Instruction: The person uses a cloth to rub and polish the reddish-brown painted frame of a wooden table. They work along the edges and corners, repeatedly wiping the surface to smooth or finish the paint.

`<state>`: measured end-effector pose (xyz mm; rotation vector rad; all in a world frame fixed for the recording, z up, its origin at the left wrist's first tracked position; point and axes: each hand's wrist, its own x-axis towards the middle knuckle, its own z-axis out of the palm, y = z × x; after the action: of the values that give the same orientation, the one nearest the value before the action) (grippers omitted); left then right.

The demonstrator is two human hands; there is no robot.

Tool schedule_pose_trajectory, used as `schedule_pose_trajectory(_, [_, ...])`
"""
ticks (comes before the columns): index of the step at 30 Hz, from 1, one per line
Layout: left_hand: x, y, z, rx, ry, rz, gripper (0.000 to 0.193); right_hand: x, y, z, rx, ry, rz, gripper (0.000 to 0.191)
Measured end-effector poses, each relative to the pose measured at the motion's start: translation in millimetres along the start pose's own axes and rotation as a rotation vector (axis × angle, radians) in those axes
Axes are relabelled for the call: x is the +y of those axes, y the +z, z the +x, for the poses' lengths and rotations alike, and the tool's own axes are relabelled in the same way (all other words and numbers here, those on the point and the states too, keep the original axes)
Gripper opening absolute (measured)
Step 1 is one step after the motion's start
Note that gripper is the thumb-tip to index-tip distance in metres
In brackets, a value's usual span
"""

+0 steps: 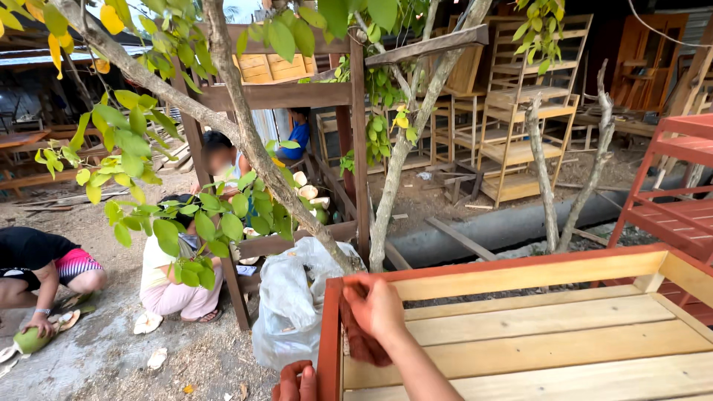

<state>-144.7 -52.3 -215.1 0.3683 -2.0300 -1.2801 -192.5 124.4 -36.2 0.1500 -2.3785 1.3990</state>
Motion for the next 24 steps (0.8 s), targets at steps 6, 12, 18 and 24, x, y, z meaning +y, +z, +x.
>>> schedule_pose_trajectory(6, [9.4,-0.8,-1.8,-0.021,-0.004,0.088,0.025,-3.4,8.3,-18.2,0.163,-0.129,0.026,0.025])
schedule_pose_trajectory(12, [5.8,5.1,-13.1,0.046,-0.015,0.142,0.038,33.3,27.7,-20.8,0.129,0.028,0.103,0.026])
schedule_pose_trajectory(18, [3.4,-23.3,27.4,-0.19,0.054,0.106,0.044,60.3,24.3,-16.4,-0.059,0.026,0.072,0.027])
schedule_pose_trajectory(24, [17.1,-33.3,33.4,-0.318,-0.517,-0.31,0.05,35.4,25.8,-16.9,0.028,0.073,0.154,0.026])
